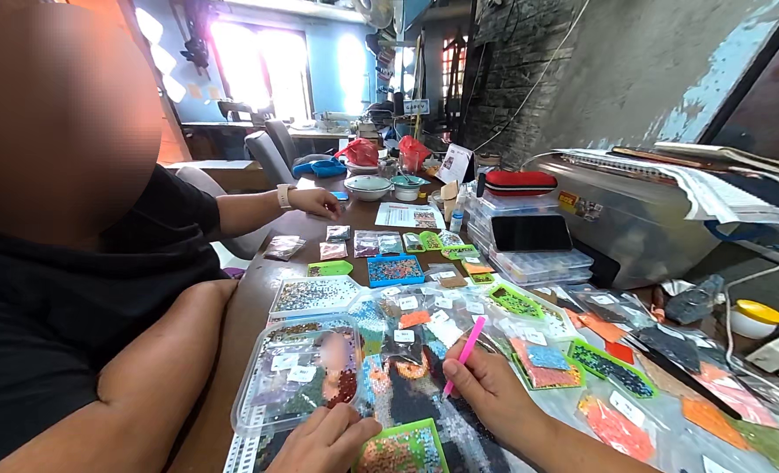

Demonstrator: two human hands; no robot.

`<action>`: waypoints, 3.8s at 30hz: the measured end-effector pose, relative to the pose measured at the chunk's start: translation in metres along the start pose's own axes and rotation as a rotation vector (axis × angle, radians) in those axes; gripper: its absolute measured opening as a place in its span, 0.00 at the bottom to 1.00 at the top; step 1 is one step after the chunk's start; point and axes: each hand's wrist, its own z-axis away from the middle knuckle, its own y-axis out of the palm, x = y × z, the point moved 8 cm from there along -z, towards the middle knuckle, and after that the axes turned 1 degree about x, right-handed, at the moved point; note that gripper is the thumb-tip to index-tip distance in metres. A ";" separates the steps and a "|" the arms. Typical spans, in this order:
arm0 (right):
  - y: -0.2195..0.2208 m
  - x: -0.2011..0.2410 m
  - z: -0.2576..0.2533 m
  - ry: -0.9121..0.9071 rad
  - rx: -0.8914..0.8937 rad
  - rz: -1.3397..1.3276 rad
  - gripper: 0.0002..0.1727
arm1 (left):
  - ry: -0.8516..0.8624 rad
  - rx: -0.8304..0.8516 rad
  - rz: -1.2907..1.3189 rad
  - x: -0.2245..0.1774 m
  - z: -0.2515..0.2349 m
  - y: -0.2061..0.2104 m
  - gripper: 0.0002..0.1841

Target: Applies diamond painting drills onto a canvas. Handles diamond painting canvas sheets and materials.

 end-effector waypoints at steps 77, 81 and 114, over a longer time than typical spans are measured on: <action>0.023 0.040 0.014 -0.233 0.151 -0.075 0.22 | 0.091 -0.117 -0.059 -0.002 0.001 0.002 0.26; 0.024 0.039 0.015 -0.231 0.152 -0.081 0.21 | 0.098 -0.131 -0.062 -0.001 0.002 0.002 0.26; -0.014 0.002 0.005 0.200 -0.080 -0.220 0.15 | -0.003 -0.003 -0.010 -0.002 -0.001 0.000 0.26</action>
